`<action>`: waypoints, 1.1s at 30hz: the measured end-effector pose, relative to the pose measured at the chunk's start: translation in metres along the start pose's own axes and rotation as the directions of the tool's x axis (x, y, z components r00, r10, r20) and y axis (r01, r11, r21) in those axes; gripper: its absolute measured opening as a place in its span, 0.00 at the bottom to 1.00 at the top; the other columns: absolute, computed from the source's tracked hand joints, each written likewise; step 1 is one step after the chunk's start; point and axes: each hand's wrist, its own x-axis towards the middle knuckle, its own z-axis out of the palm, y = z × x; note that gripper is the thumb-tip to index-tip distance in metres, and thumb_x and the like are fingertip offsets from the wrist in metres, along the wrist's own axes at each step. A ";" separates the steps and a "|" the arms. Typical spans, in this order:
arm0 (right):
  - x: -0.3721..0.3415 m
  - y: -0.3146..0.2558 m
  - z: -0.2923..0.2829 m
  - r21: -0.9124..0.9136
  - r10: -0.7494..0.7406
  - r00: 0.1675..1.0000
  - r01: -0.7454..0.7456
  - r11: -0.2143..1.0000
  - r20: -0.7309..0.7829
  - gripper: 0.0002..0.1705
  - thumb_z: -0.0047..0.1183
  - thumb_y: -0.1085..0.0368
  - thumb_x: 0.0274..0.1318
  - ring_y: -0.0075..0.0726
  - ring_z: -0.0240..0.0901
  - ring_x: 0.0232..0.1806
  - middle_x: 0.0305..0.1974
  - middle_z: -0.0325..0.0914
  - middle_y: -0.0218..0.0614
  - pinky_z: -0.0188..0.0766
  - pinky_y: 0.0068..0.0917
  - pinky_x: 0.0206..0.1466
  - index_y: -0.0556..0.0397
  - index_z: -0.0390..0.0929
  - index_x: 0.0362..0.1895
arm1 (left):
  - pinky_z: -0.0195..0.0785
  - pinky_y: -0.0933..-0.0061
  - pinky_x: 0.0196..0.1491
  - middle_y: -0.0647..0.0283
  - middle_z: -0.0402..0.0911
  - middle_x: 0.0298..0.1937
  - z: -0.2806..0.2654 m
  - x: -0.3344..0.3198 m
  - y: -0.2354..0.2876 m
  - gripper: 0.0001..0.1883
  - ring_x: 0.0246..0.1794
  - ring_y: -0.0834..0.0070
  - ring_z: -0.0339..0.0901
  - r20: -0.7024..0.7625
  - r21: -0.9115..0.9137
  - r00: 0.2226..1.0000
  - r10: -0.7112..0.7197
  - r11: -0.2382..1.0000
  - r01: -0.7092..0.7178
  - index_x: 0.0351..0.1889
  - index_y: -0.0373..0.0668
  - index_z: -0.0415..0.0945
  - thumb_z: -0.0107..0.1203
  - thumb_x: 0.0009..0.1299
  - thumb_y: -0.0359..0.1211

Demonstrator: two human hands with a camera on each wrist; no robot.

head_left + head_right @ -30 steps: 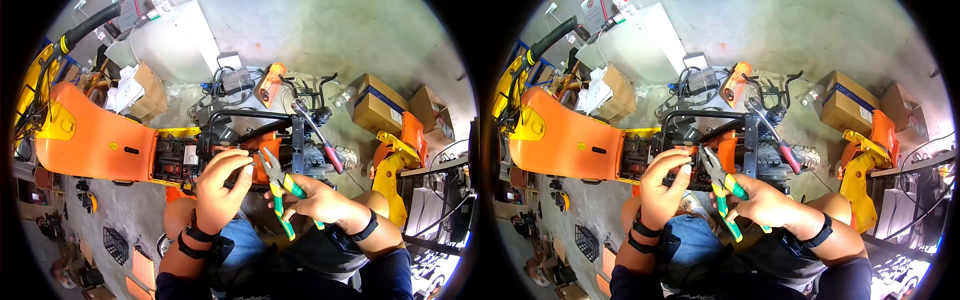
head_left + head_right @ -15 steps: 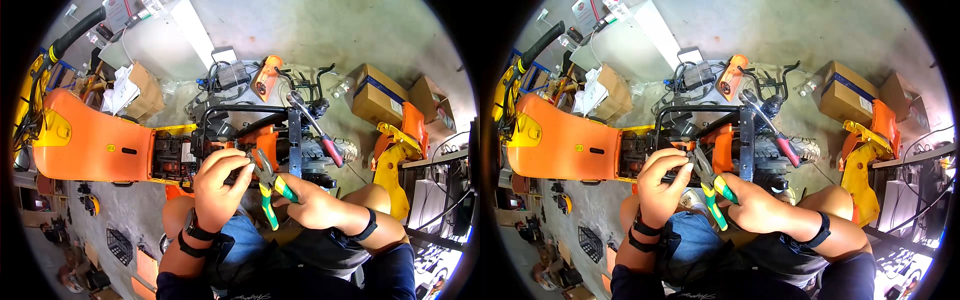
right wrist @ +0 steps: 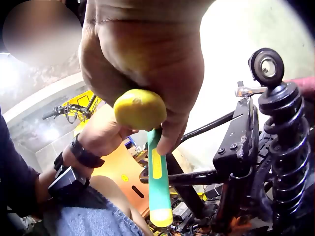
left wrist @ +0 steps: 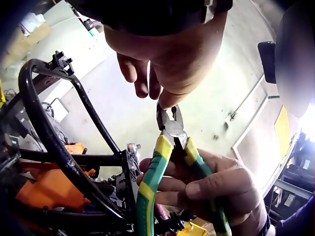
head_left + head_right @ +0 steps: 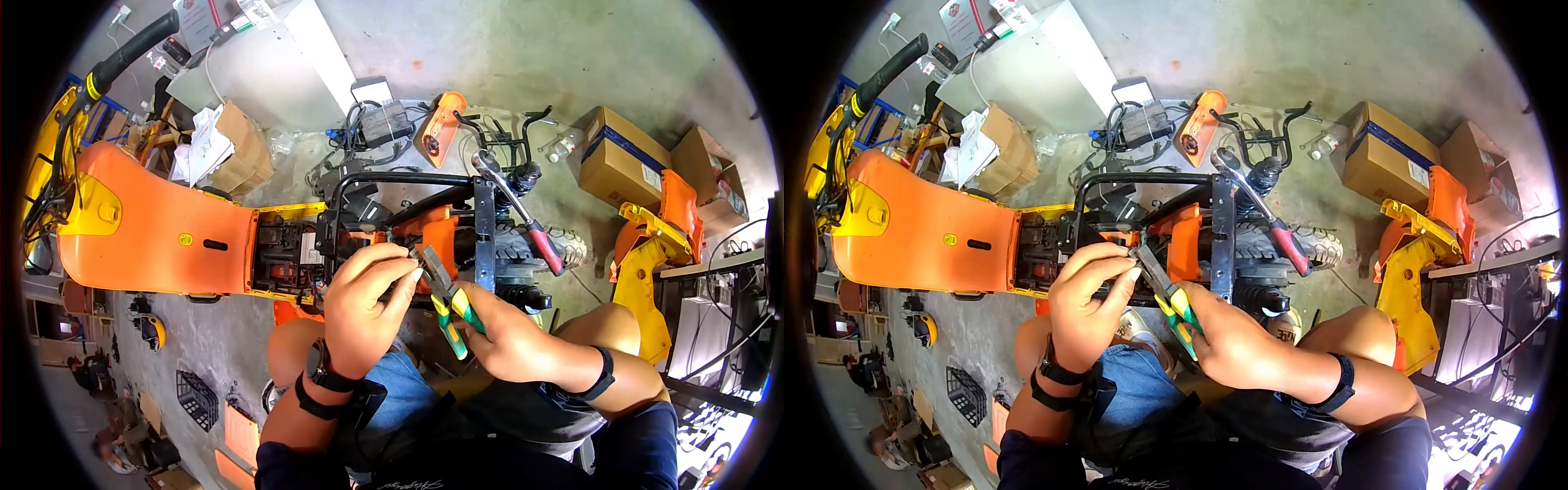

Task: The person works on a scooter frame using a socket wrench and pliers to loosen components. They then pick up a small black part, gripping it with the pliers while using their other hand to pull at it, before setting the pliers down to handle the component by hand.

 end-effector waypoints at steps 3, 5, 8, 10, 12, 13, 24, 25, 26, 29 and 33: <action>0.000 0.001 0.002 -0.079 -0.054 0.997 0.050 0.996 -0.051 0.30 0.46 0.80 0.58 0.60 0.74 0.57 0.51 0.73 0.57 0.70 0.42 0.58 0.58 0.60 0.67 | 0.75 0.71 0.48 0.55 0.84 0.44 0.001 -0.001 0.000 0.07 0.43 0.66 0.83 -0.006 0.013 1.000 0.016 1.000 -0.016 0.39 0.33 0.83 0.65 0.63 0.21; 0.000 -0.001 0.002 -0.069 -0.071 0.995 0.066 0.995 -0.071 0.31 0.47 0.78 0.58 0.67 0.71 0.57 0.52 0.72 0.61 0.69 0.45 0.59 0.59 0.59 0.67 | 0.75 0.71 0.47 0.55 0.84 0.44 0.002 -0.002 -0.001 0.07 0.42 0.66 0.83 -0.018 0.035 1.000 0.023 0.999 -0.022 0.39 0.33 0.84 0.65 0.63 0.21; 0.000 0.003 0.003 -0.138 -0.129 0.986 0.115 0.984 -0.103 0.32 0.47 0.78 0.58 0.68 0.71 0.58 0.53 0.71 0.62 0.69 0.46 0.59 0.59 0.58 0.68 | 0.75 0.71 0.47 0.55 0.84 0.44 0.002 -0.001 0.000 0.07 0.42 0.66 0.83 -0.018 0.044 1.000 0.014 0.999 -0.013 0.39 0.32 0.84 0.65 0.63 0.21; 0.001 0.000 0.002 -0.127 -0.121 0.988 0.109 0.986 -0.097 0.32 0.46 0.79 0.56 0.70 0.69 0.58 0.53 0.70 0.64 0.68 0.48 0.59 0.61 0.58 0.66 | 0.75 0.71 0.47 0.55 0.84 0.44 0.002 -0.001 0.002 0.07 0.42 0.66 0.83 -0.024 0.038 1.000 0.004 0.999 -0.003 0.39 0.32 0.84 0.65 0.63 0.21; 0.000 -0.003 0.002 -0.116 -0.112 0.989 0.101 0.988 -0.091 0.31 0.45 0.80 0.54 0.73 0.67 0.59 0.53 0.68 0.66 0.67 0.50 0.59 0.62 0.59 0.65 | 0.75 0.71 0.47 0.55 0.84 0.44 0.003 -0.001 0.002 0.07 0.42 0.66 0.83 -0.029 0.030 1.000 -0.006 1.000 0.007 0.39 0.32 0.84 0.65 0.63 0.21; 0.000 -0.003 0.002 -0.097 -0.108 0.990 0.098 0.990 -0.093 0.31 0.45 0.80 0.54 0.73 0.67 0.59 0.53 0.68 0.65 0.67 0.50 0.59 0.62 0.59 0.65 | 0.75 0.71 0.47 0.55 0.84 0.44 0.003 -0.002 0.002 0.07 0.41 0.67 0.83 -0.036 0.024 0.999 -0.003 1.000 0.004 0.39 0.33 0.83 0.65 0.63 0.21; 0.003 0.013 0.003 0.257 -0.046 0.999 0.038 0.966 0.023 0.31 0.39 0.82 0.63 0.31 0.71 0.56 0.51 0.74 0.36 0.69 0.30 0.60 0.54 0.59 0.70 | 0.71 0.75 0.56 0.60 0.80 0.52 0.000 -0.003 -0.018 0.17 0.51 0.77 0.77 0.230 -0.686 0.927 -0.297 0.626 0.371 0.57 0.40 0.66 0.57 0.73 0.23; 0.003 0.011 0.003 0.256 -0.046 0.999 0.038 0.966 0.025 0.31 0.39 0.82 0.63 0.31 0.71 0.56 0.51 0.74 0.36 0.69 0.30 0.60 0.54 0.59 0.70 | 0.71 0.75 0.55 0.61 0.80 0.52 -0.001 -0.002 -0.018 0.16 0.51 0.78 0.77 0.281 -0.694 0.903 -0.326 0.580 0.426 0.57 0.40 0.67 0.57 0.74 0.25; 0.003 0.009 0.002 0.293 -0.042 0.997 0.019 0.956 0.072 0.31 0.39 0.82 0.63 0.31 0.71 0.56 0.52 0.75 0.37 0.68 0.30 0.61 0.54 0.59 0.70 | 0.71 0.76 0.53 0.61 0.80 0.51 -0.001 -0.001 -0.019 0.15 0.50 0.79 0.76 0.308 -0.702 0.889 -0.340 0.550 0.453 0.57 0.40 0.67 0.56 0.75 0.25; 0.004 0.010 0.004 0.316 -0.037 0.991 -0.006 0.949 0.128 0.30 0.40 0.82 0.64 0.31 0.71 0.57 0.52 0.75 0.37 0.68 0.30 0.62 0.54 0.58 0.70 | 0.71 0.76 0.54 0.61 0.80 0.52 -0.001 -0.002 -0.024 0.16 0.49 0.79 0.75 0.364 -0.726 0.883 -0.295 0.504 0.468 0.57 0.40 0.67 0.56 0.74 0.24; 0.002 0.006 0.004 0.301 -0.026 0.991 -0.014 0.953 0.129 0.30 0.41 0.82 0.65 0.31 0.71 0.58 0.53 0.75 0.38 0.67 0.31 0.63 0.55 0.58 0.70 | 0.71 0.76 0.56 0.62 0.80 0.50 -0.001 -0.002 -0.024 0.16 0.52 0.79 0.76 0.372 -0.743 0.880 -0.296 0.473 0.473 0.57 0.39 0.68 0.56 0.74 0.22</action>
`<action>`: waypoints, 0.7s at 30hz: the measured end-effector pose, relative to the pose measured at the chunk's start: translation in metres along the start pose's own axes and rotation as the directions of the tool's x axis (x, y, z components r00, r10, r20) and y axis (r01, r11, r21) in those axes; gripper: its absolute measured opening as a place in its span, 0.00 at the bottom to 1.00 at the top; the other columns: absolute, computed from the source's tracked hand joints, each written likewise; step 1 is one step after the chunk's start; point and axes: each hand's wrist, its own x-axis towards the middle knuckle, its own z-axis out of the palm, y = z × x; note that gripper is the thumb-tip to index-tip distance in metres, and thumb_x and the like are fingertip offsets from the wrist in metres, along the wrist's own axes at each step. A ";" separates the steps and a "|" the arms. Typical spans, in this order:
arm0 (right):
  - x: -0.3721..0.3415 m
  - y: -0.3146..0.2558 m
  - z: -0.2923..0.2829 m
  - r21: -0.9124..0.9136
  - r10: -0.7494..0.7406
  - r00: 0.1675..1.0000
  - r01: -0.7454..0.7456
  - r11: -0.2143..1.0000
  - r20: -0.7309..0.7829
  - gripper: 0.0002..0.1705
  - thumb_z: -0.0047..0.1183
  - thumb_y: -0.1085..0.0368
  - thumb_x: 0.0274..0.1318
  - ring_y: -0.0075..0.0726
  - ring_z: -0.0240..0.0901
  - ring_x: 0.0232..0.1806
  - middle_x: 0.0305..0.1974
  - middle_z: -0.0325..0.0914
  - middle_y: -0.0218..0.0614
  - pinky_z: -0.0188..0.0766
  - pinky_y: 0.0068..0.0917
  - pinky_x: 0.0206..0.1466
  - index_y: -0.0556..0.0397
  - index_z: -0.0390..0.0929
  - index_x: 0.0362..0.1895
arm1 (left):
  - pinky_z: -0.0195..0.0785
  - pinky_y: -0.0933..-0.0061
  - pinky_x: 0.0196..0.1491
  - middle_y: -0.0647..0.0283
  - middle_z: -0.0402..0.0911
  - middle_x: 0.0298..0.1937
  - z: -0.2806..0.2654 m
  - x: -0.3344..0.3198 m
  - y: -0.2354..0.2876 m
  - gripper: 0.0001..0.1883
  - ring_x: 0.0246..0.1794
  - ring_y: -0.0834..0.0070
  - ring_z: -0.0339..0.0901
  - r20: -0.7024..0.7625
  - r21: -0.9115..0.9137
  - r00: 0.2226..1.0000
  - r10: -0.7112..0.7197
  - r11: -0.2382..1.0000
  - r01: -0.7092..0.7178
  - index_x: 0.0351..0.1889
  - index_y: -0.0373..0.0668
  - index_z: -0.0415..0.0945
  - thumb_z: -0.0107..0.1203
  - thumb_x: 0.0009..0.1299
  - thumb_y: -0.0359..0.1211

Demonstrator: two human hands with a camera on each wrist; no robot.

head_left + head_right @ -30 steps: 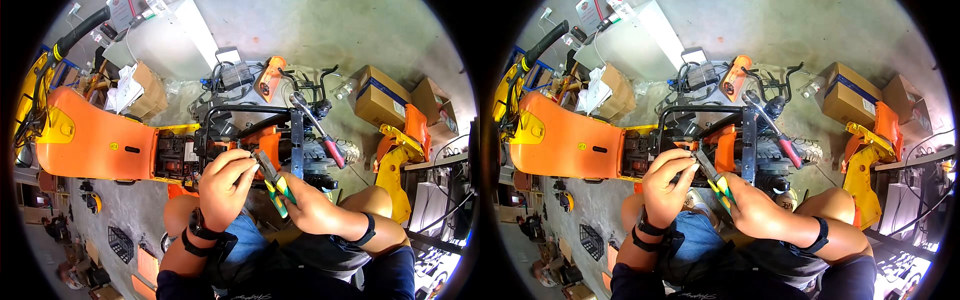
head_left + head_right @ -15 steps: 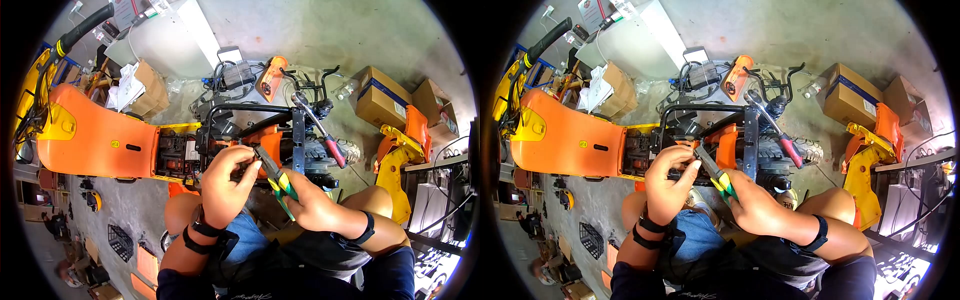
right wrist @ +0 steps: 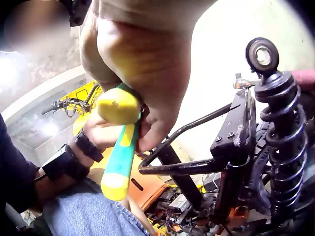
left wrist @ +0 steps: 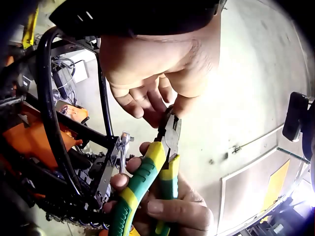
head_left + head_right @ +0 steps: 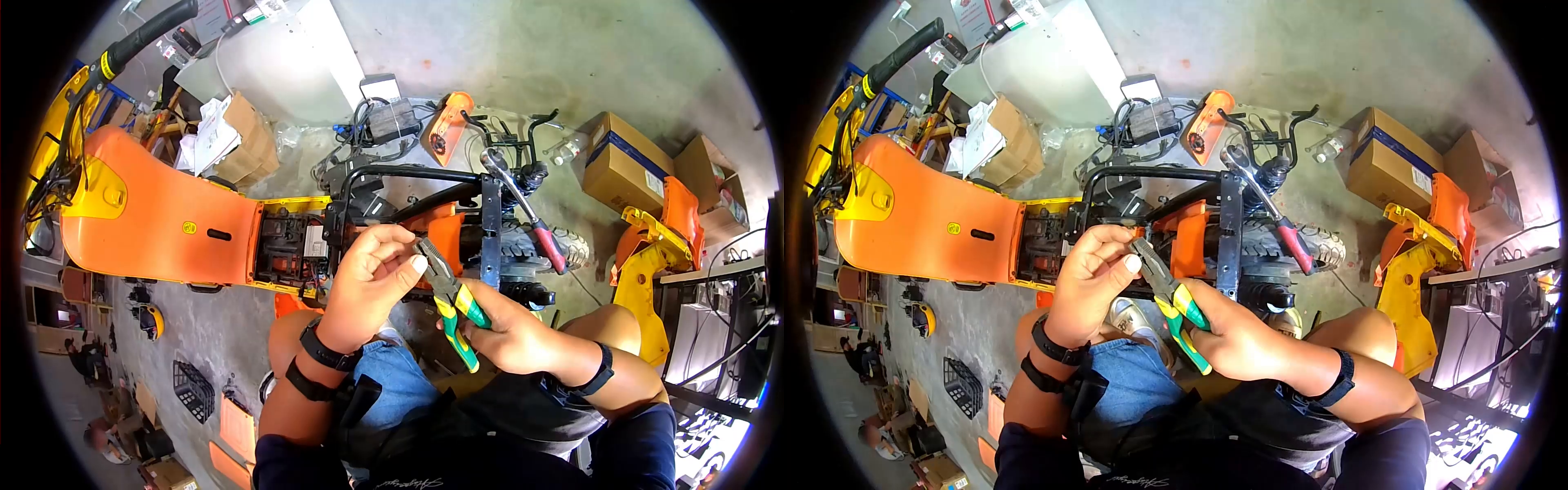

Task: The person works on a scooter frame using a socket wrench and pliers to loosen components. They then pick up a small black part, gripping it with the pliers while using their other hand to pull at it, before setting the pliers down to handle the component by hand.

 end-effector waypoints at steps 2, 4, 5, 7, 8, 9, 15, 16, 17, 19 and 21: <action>-0.001 -0.005 0.000 -0.002 0.004 1.000 -0.004 1.000 0.008 0.30 0.41 0.82 0.64 0.32 0.71 0.58 0.53 0.75 0.38 0.67 0.31 0.64 0.55 0.58 0.70 | 0.70 0.75 0.57 0.61 0.79 0.51 -0.001 -0.001 -0.001 0.15 0.52 0.79 0.76 0.022 0.004 1.000 0.003 1.000 -0.003 0.57 0.40 0.67 0.55 0.74 0.22; -0.001 -0.007 0.000 -0.003 0.008 1.000 -0.008 1.000 0.016 0.30 0.41 0.82 0.64 0.32 0.71 0.58 0.54 0.75 0.38 0.66 0.31 0.64 0.55 0.59 0.70 | 0.69 0.74 0.57 0.61 0.79 0.53 -0.001 -0.002 0.000 0.15 0.52 0.78 0.75 0.045 0.008 0.999 0.006 1.000 -0.006 0.57 0.40 0.67 0.55 0.74 0.23; -0.001 -0.008 0.000 0.018 0.004 1.000 -0.005 1.000 0.026 0.30 0.42 0.82 0.64 0.32 0.70 0.59 0.54 0.74 0.38 0.66 0.31 0.65 0.55 0.59 0.70 | 0.69 0.73 0.57 0.60 0.79 0.52 -0.001 -0.002 0.001 0.15 0.52 0.77 0.75 0.046 0.000 0.999 -0.005 1.000 0.005 0.57 0.40 0.67 0.54 0.74 0.22; -0.002 -0.011 0.000 0.040 0.002 0.999 -0.003 0.999 0.035 0.30 0.42 0.82 0.64 0.32 0.70 0.59 0.54 0.74 0.38 0.66 0.31 0.65 0.55 0.60 0.69 | 0.69 0.73 0.58 0.60 0.79 0.52 0.001 -0.002 0.001 0.15 0.52 0.77 0.75 0.048 -0.007 0.999 -0.017 1.000 0.018 0.57 0.40 0.67 0.54 0.74 0.22; -0.002 -0.014 -0.001 0.066 0.009 0.999 -0.012 0.998 0.039 0.30 0.42 0.83 0.63 0.33 0.70 0.60 0.54 0.74 0.38 0.65 0.32 0.65 0.55 0.60 0.69 | 0.69 0.73 0.57 0.60 0.79 0.52 0.002 -0.002 0.001 0.15 0.52 0.77 0.75 0.045 -0.021 0.999 -0.011 1.000 0.012 0.57 0.40 0.67 0.54 0.74 0.22; -0.003 -0.016 -0.001 0.091 0.016 0.999 -0.020 0.996 0.044 0.29 0.42 0.83 0.63 0.33 0.70 0.60 0.54 0.74 0.37 0.65 0.32 0.66 0.55 0.61 0.68 | 0.69 0.73 0.57 0.60 0.78 0.52 0.003 -0.002 0.001 0.15 0.51 0.77 0.76 0.043 -0.034 0.999 -0.005 0.999 0.007 0.57 0.40 0.67 0.54 0.74 0.23; -0.004 -0.007 -0.004 0.070 0.031 0.999 -0.034 0.997 0.040 0.28 0.43 0.83 0.63 0.32 0.69 0.60 0.54 0.74 0.36 0.65 0.31 0.65 0.54 0.63 0.66 | 0.72 0.73 0.56 0.62 0.80 0.50 0.002 0.000 0.000 0.14 0.52 0.77 0.77 0.040 -0.068 0.999 0.002 0.998 0.001 0.55 0.40 0.68 0.55 0.74 0.21; -0.004 -0.007 -0.005 0.071 0.032 0.999 -0.034 0.997 0.039 0.28 0.43 0.83 0.63 0.32 0.69 0.60 0.54 0.74 0.36 0.65 0.31 0.65 0.54 0.63 0.66 | 0.72 0.73 0.56 0.62 0.80 0.50 0.001 0.001 0.000 0.14 0.52 0.77 0.77 0.040 -0.068 0.999 0.000 0.998 0.002 0.55 0.40 0.68 0.55 0.74 0.21; -0.003 -0.008 -0.006 0.053 0.033 0.998 -0.036 0.998 0.046 0.28 0.43 0.83 0.63 0.32 0.69 0.60 0.54 0.74 0.36 0.65 0.31 0.65 0.53 0.63 0.66 | 0.72 0.73 0.56 0.62 0.80 0.50 0.000 0.001 -0.001 0.14 0.52 0.77 0.77 0.045 -0.061 0.999 0.001 0.998 0.002 0.55 0.40 0.68 0.55 0.74 0.21; -0.003 -0.007 -0.006 0.036 0.036 0.998 -0.037 0.999 0.052 0.28 0.44 0.83 0.63 0.31 0.69 0.61 0.54 0.74 0.36 0.65 0.31 0.65 0.53 0.64 0.66 | 0.72 0.72 0.56 0.62 0.80 0.50 0.000 0.001 -0.001 0.14 0.52 0.77 0.77 0.050 -0.054 0.999 0.000 0.999 0.002 0.55 0.40 0.68 0.55 0.74 0.21; -0.002 -0.004 -0.007 0.082 0.012 0.998 -0.017 0.997 0.067 0.26 0.45 0.81 0.65 0.33 0.71 0.59 0.54 0.73 0.35 0.67 0.33 0.64 0.53 0.63 0.65 | 0.72 0.72 0.57 0.62 0.80 0.50 0.001 0.001 0.000 0.14 0.52 0.77 0.77 0.048 -0.040 0.999 0.009 0.999 -0.007 0.55 0.39 0.68 0.54 0.74 0.21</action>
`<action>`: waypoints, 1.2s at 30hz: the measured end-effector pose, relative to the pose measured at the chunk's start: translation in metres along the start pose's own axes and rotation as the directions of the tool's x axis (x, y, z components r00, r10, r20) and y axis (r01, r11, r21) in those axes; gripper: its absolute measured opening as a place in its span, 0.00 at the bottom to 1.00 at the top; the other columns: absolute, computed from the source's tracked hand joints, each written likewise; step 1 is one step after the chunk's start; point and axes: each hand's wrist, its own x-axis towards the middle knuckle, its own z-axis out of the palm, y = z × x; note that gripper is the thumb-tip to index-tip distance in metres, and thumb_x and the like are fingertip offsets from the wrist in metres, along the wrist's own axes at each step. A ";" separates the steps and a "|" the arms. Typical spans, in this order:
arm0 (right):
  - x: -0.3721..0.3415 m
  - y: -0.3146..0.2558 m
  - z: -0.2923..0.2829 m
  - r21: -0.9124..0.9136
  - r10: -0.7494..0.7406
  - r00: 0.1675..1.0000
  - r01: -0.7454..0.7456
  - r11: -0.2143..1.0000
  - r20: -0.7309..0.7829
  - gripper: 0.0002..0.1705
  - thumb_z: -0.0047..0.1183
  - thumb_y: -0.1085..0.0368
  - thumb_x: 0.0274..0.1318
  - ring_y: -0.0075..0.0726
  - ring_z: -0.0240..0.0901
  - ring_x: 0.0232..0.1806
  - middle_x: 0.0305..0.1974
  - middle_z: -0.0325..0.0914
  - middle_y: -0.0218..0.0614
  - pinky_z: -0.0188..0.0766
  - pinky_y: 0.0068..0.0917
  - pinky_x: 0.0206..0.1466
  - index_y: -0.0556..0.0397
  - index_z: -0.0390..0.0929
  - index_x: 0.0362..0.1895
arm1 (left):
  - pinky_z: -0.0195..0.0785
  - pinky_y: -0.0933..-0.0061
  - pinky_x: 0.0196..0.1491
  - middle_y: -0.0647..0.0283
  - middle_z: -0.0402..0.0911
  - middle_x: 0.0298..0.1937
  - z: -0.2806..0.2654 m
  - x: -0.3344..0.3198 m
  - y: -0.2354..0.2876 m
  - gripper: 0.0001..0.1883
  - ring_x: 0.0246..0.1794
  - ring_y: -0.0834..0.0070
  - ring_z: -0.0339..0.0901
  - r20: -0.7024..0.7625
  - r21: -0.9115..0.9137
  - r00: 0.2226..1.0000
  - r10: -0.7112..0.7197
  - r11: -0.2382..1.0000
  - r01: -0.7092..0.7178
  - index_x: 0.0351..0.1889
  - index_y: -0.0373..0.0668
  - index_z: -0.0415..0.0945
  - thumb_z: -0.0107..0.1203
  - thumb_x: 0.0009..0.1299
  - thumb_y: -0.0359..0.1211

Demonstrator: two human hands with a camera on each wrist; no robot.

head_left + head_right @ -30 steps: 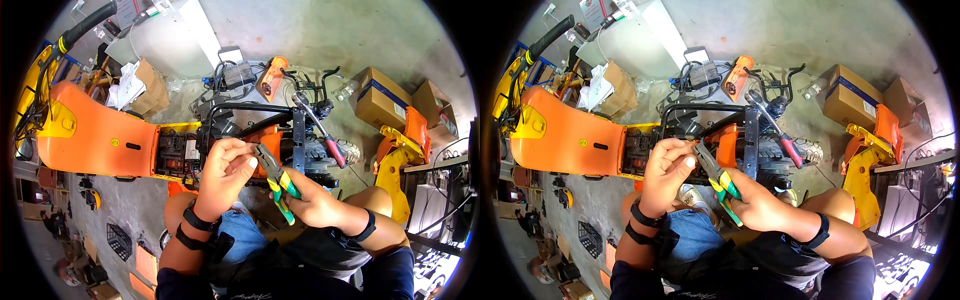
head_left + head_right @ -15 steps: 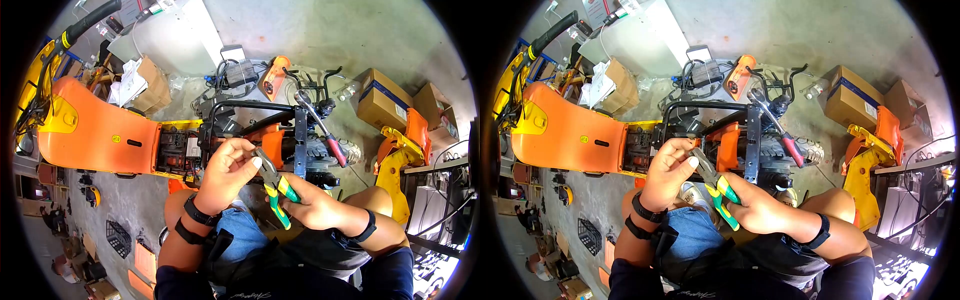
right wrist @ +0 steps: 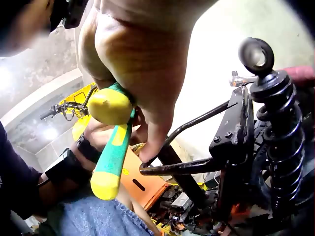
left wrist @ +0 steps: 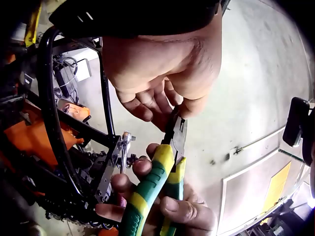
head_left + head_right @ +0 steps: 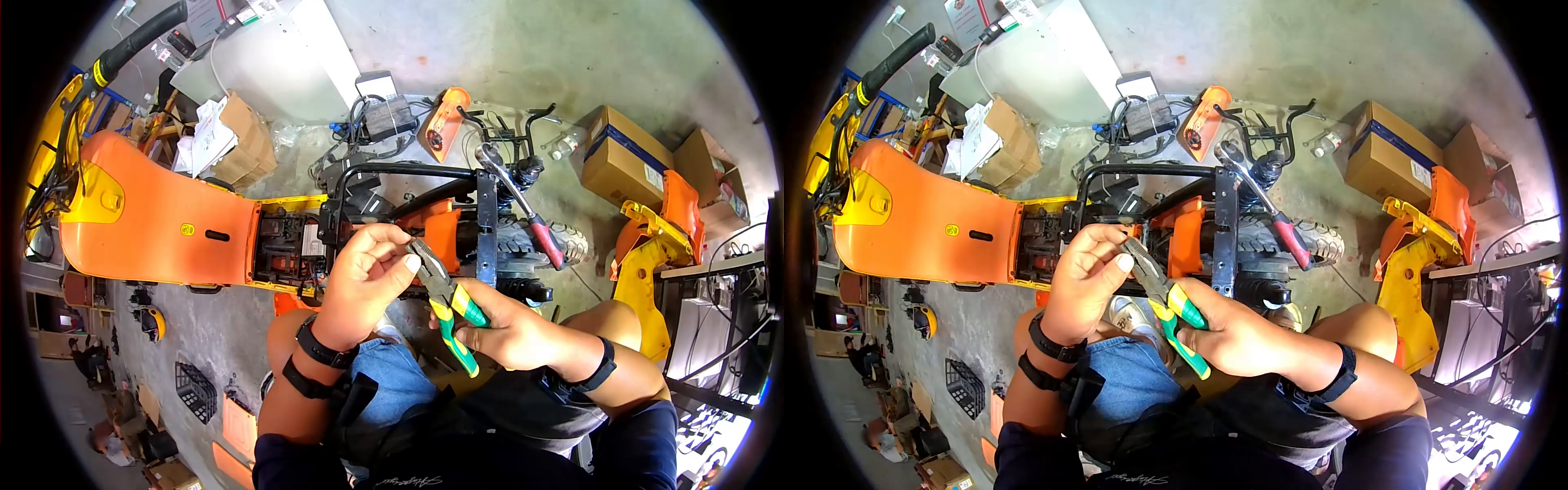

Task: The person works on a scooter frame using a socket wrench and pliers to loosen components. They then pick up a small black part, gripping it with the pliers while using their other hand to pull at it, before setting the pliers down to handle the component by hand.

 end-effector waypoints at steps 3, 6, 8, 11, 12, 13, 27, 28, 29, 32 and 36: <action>0.003 0.011 0.001 0.201 -0.045 0.998 0.038 0.979 0.032 0.25 0.46 0.80 0.67 0.34 0.74 0.56 0.54 0.73 0.35 0.70 0.36 0.62 0.53 0.63 0.65 | 0.72 0.73 0.56 0.62 0.80 0.50 0.000 0.000 -0.002 0.13 0.51 0.78 0.77 -0.011 0.016 1.000 0.017 1.000 -0.017 0.56 0.38 0.70 0.54 0.75 0.22; 0.006 0.009 0.001 0.315 -0.022 0.997 -0.003 0.949 0.076 0.25 0.50 0.75 0.67 0.31 0.74 0.53 0.52 0.74 0.34 0.72 0.32 0.59 0.54 0.62 0.66 | 0.72 0.74 0.55 0.62 0.81 0.49 0.002 -0.003 -0.001 0.13 0.50 0.79 0.78 -0.033 -0.066 0.999 -0.019 0.998 0.017 0.57 0.37 0.72 0.54 0.76 0.24; 0.009 0.012 -0.002 0.360 0.018 0.992 -0.063 0.931 0.127 0.25 0.56 0.70 0.67 0.27 0.73 0.51 0.48 0.76 0.31 0.72 0.29 0.56 0.53 0.65 0.65 | 0.72 0.74 0.55 0.62 0.82 0.48 0.000 -0.005 0.001 0.13 0.50 0.79 0.78 -0.030 -0.017 1.000 -0.004 1.000 0.003 0.57 0.36 0.72 0.54 0.76 0.25; 0.011 0.006 0.000 0.457 0.046 0.986 -0.116 0.882 0.163 0.25 0.58 0.68 0.66 0.27 0.73 0.49 0.47 0.77 0.31 0.72 0.28 0.54 0.52 0.66 0.65 | 0.71 0.75 0.56 0.62 0.83 0.48 0.001 -0.006 0.003 0.14 0.50 0.79 0.78 -0.027 0.079 0.999 0.019 0.997 -0.017 0.58 0.35 0.74 0.56 0.75 0.26; 0.011 0.008 0.000 0.449 0.051 0.982 -0.128 0.884 0.180 0.27 0.59 0.67 0.66 0.27 0.73 0.49 0.46 0.77 0.31 0.72 0.27 0.53 0.53 0.66 0.66 | 0.71 0.75 0.57 0.62 0.83 0.49 0.002 -0.007 0.003 0.14 0.51 0.79 0.78 -0.053 0.102 0.999 -0.002 0.995 0.007 0.58 0.35 0.74 0.56 0.75 0.26; 0.012 0.011 0.000 0.448 0.053 0.982 -0.131 0.885 0.182 0.27 0.59 0.67 0.66 0.27 0.73 0.49 0.46 0.77 0.31 0.72 0.27 0.53 0.53 0.66 0.66 | 0.71 0.75 0.57 0.62 0.83 0.50 0.003 -0.008 0.004 0.14 0.51 0.79 0.78 -0.080 0.124 0.997 -0.022 0.992 0.032 0.57 0.35 0.74 0.57 0.75 0.26; 0.016 0.008 0.008 0.436 0.056 0.984 -0.125 0.891 0.169 0.23 0.60 0.64 0.65 0.28 0.75 0.41 0.39 0.76 0.32 0.75 0.29 0.48 0.54 0.68 0.61 | 0.71 0.74 0.56 0.61 0.82 0.50 0.001 -0.010 0.007 0.14 0.51 0.78 0.78 -0.014 0.154 1.000 -0.005 0.988 0.007 0.58 0.34 0.73 0.57 0.75 0.27; 0.016 0.007 0.009 0.426 0.071 0.986 -0.131 0.895 0.154 0.23 0.61 0.64 0.65 0.27 0.75 0.40 0.39 0.76 0.32 0.75 0.28 0.47 0.54 0.68 0.60 | 0.72 0.74 0.55 0.60 0.82 0.49 0.001 -0.010 0.007 0.15 0.49 0.78 0.78 -0.013 0.175 1.000 0.011 0.985 -0.009 0.58 0.34 0.73 0.56 0.76 0.28; 0.016 0.007 0.009 0.425 0.073 0.985 -0.133 0.895 0.154 0.23 0.61 0.64 0.65 0.27 0.75 0.40 0.39 0.76 0.32 0.75 0.28 0.47 0.54 0.68 0.60 | 0.72 0.74 0.55 0.60 0.82 0.49 0.001 -0.010 0.007 0.15 0.49 0.78 0.78 -0.014 0.173 1.000 0.011 0.985 -0.008 0.58 0.34 0.73 0.56 0.76 0.28; 0.016 0.007 0.010 0.420 0.085 0.987 -0.135 0.897 0.135 0.23 0.61 0.64 0.64 0.26 0.75 0.39 0.38 0.76 0.31 0.76 0.27 0.46 0.53 0.69 0.60 | 0.72 0.74 0.55 0.60 0.82 0.50 0.003 -0.010 0.009 0.15 0.50 0.78 0.78 -0.011 0.176 1.000 0.000 0.984 0.002 0.59 0.34 0.72 0.57 0.75 0.27; 0.016 0.009 0.010 0.450 0.099 0.987 -0.146 0.881 0.127 0.22 0.61 0.65 0.65 0.25 0.75 0.36 0.37 0.76 0.30 0.75 0.25 0.42 0.54 0.70 0.59 | 0.70 0.75 0.57 0.61 0.82 0.51 0.005 -0.009 0.008 0.15 0.53 0.79 0.77 -0.017 0.152 1.000 0.000 0.988 0.002 0.57 0.35 0.73 0.57 0.75 0.26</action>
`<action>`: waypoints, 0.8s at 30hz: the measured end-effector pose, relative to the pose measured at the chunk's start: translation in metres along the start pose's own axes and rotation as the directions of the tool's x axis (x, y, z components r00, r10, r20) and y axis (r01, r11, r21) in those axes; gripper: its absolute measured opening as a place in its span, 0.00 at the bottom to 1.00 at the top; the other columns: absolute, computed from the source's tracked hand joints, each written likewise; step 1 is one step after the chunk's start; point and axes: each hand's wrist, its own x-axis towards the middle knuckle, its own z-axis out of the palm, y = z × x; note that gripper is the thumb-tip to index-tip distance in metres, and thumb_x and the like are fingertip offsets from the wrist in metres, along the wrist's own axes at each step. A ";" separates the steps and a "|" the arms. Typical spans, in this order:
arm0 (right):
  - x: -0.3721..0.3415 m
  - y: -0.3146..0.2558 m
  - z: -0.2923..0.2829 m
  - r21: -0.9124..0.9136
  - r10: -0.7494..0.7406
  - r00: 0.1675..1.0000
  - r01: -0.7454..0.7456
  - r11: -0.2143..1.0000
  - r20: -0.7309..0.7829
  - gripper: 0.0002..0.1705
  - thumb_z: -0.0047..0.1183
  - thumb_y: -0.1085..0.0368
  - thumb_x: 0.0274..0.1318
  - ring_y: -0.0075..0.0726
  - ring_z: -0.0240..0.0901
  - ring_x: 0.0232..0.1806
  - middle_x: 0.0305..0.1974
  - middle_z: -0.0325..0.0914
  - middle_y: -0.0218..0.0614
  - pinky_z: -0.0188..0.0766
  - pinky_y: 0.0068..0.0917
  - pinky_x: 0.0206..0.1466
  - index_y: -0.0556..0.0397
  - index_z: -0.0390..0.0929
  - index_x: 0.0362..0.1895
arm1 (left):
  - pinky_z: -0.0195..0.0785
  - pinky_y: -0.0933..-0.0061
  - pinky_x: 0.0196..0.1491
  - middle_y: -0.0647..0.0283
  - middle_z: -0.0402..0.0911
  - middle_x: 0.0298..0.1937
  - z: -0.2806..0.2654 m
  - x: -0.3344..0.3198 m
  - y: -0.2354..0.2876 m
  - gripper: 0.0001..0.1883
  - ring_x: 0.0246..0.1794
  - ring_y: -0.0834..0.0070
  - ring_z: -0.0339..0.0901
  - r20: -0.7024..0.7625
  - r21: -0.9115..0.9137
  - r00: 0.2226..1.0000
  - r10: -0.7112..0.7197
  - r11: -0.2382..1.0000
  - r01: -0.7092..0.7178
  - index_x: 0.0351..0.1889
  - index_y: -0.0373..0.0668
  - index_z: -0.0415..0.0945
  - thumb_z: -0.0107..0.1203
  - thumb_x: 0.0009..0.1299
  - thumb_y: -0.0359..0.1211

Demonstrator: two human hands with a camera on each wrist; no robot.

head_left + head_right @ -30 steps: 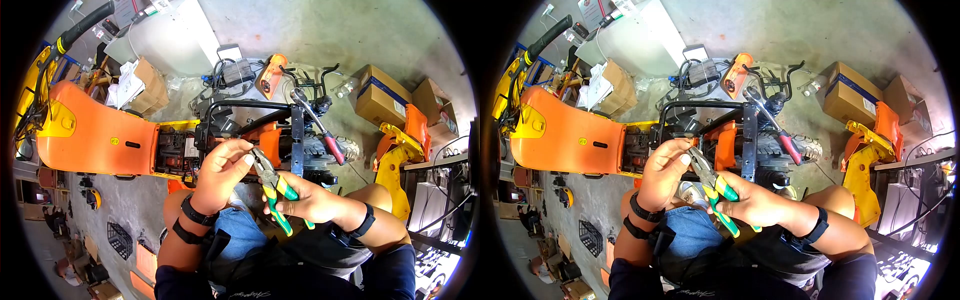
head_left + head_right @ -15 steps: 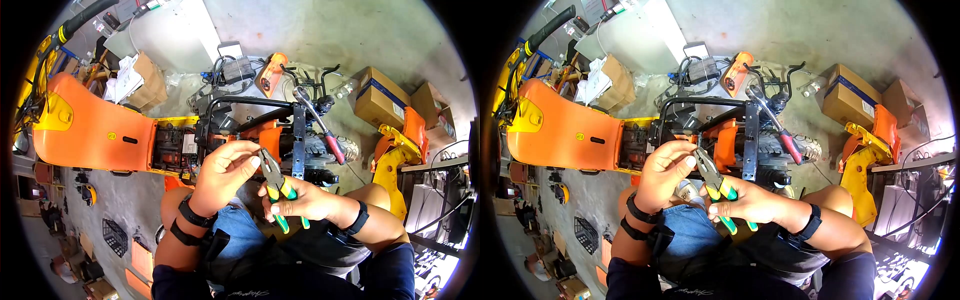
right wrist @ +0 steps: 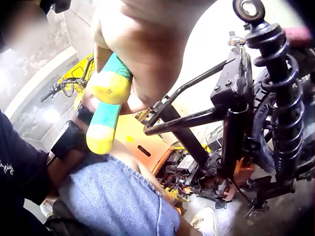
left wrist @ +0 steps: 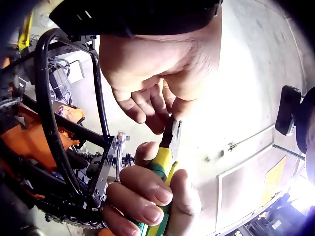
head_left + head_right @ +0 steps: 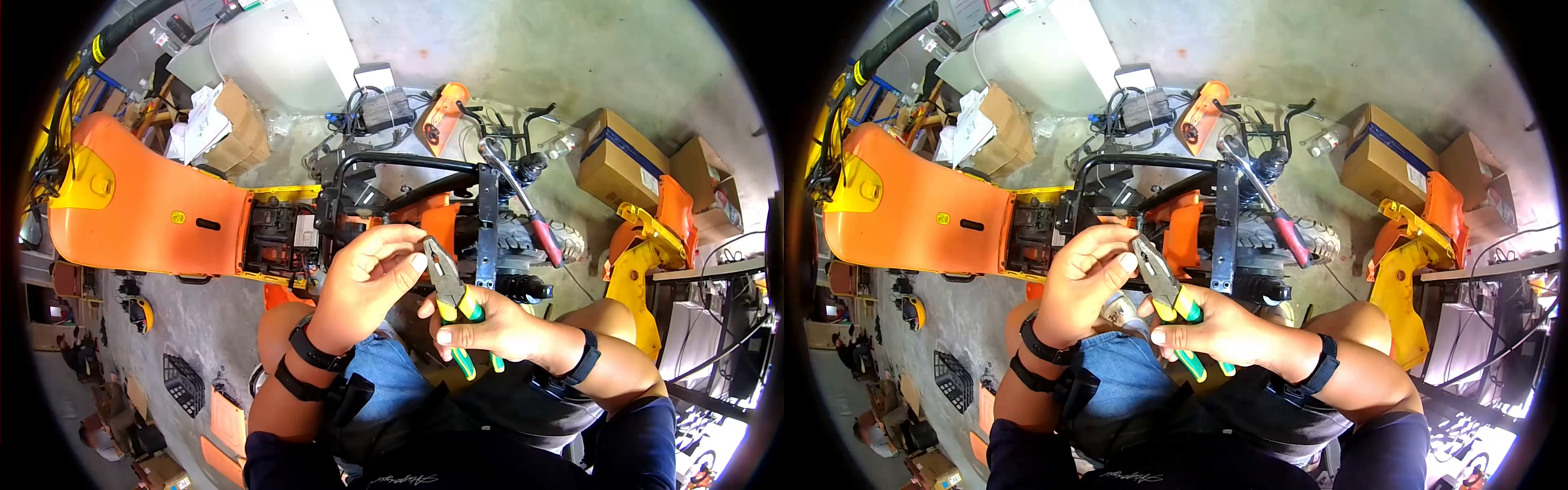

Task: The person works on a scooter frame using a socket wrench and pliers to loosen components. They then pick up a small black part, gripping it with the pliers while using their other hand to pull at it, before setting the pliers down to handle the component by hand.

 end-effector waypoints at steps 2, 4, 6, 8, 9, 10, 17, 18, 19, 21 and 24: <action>0.000 0.000 0.000 0.003 0.002 1.000 -0.002 1.000 -0.006 0.21 0.61 0.65 0.65 0.24 0.76 0.36 0.36 0.76 0.29 0.75 0.25 0.41 0.54 0.70 0.58 | 0.70 0.75 0.57 0.61 0.82 0.51 0.000 0.000 0.000 0.15 0.53 0.79 0.77 0.002 0.001 1.000 -0.005 1.000 0.005 0.57 0.35 0.73 0.57 0.75 0.26; -0.001 0.000 0.000 0.046 -0.014 1.000 0.014 0.999 0.001 0.19 0.61 0.65 0.65 0.24 0.76 0.35 0.36 0.76 0.30 0.74 0.24 0.40 0.54 0.71 0.57 | 0.71 0.75 0.57 0.61 0.81 0.51 0.000 0.000 -0.001 0.16 0.52 0.79 0.77 0.013 0.018 1.000 0.007 1.000 -0.007 0.59 0.35 0.72 0.57 0.75 0.26; -0.001 0.001 0.001 0.031 -0.012 1.000 0.012 0.999 -0.009 0.18 0.60 0.66 0.65 0.24 0.76 0.34 0.35 0.76 0.30 0.74 0.24 0.40 0.54 0.71 0.56 | 0.70 0.75 0.57 0.61 0.81 0.50 0.000 0.001 -0.002 0.15 0.52 0.79 0.77 0.017 0.008 1.000 0.003 1.000 -0.003 0.58 0.35 0.72 0.57 0.75 0.26; -0.002 0.001 0.001 0.015 -0.010 1.000 0.011 1.000 -0.018 0.18 0.60 0.66 0.65 0.24 0.75 0.34 0.35 0.76 0.31 0.74 0.24 0.39 0.54 0.72 0.55 | 0.70 0.75 0.57 0.61 0.81 0.50 0.000 0.001 -0.002 0.14 0.52 0.79 0.77 0.021 -0.003 1.000 -0.001 1.000 0.001 0.57 0.36 0.72 0.57 0.75 0.26; -0.002 0.000 0.002 -0.010 -0.012 1.000 0.012 1.000 -0.018 0.17 0.60 0.66 0.66 0.24 0.76 0.34 0.35 0.76 0.31 0.75 0.25 0.39 0.54 0.72 0.55 | 0.70 0.75 0.57 0.62 0.81 0.50 0.001 0.001 -0.002 0.14 0.52 0.79 0.77 0.025 -0.002 1.000 0.015 1.000 -0.015 0.57 0.36 0.72 0.57 0.75 0.27; -0.003 0.000 0.002 -0.035 -0.014 1.000 0.013 0.999 -0.018 0.16 0.59 0.66 0.66 0.24 0.76 0.34 0.35 0.76 0.31 0.75 0.25 0.39 0.54 0.72 0.54 | 0.70 0.75 0.57 0.62 0.81 0.49 0.001 0.000 -0.002 0.14 0.52 0.79 0.77 0.028 -0.001 0.999 0.030 1.000 -0.030 0.57 0.36 0.72 0.57 0.75 0.27; 0.001 0.005 -0.002 0.023 -0.034 0.999 0.034 0.999 -0.010 0.15 0.59 0.65 0.66 0.30 0.79 0.38 0.36 0.78 0.33 0.75 0.28 0.42 0.55 0.72 0.53 | 0.70 0.75 0.56 0.63 0.81 0.48 0.002 0.000 -0.002 0.14 0.50 0.80 0.77 0.029 -0.046 0.999 -0.016 0.999 0.017 0.57 0.37 0.72 0.57 0.75 0.26; 0.000 0.004 -0.001 0.012 -0.023 1.000 0.023 1.000 -0.009 0.16 0.59 0.65 0.66 0.30 0.79 0.38 0.36 0.78 0.33 0.75 0.28 0.43 0.55 0.72 0.54 | 0.70 0.75 0.55 0.63 0.81 0.48 0.001 0.000 -0.004 0.14 0.50 0.80 0.77 0.026 -0.045 1.000 -0.008 0.999 0.009 0.57 0.37 0.72 0.57 0.75 0.26; 0.000 0.003 -0.001 0.001 -0.012 1.000 0.012 1.000 -0.007 0.16 0.58 0.65 0.66 0.30 0.79 0.39 0.37 0.79 0.33 0.75 0.28 0.44 0.55 0.72 0.55 | 0.70 0.75 0.55 0.64 0.80 0.48 0.000 0.000 -0.005 0.14 0.50 0.80 0.77 0.021 -0.044 1.000 0.001 0.999 0.000 0.56 0.37 0.71 0.57 0.74 0.26; 0.001 0.002 -0.001 -0.013 -0.003 1.000 0.003 1.000 0.002 0.18 0.58 0.64 0.67 0.27 0.77 0.41 0.38 0.77 0.31 0.75 0.27 0.47 0.55 0.72 0.57 | 0.70 0.75 0.54 0.64 0.80 0.47 0.003 0.000 -0.003 0.14 0.49 0.81 0.76 0.015 -0.065 1.000 0.000 0.998 0.001 0.56 0.37 0.71 0.57 0.74 0.25; 0.001 0.002 -0.002 -0.041 -0.003 1.000 0.003 0.999 0.013 0.19 0.58 0.64 0.67 0.27 0.77 0.44 0.41 0.79 0.33 0.74 0.27 0.49 0.55 0.71 0.58 | 0.70 0.75 0.54 0.64 0.80 0.47 0.003 0.001 -0.004 0.14 0.49 0.81 0.76 0.008 -0.091 1.000 -0.001 0.996 0.002 0.55 0.37 0.70 0.57 0.74 0.24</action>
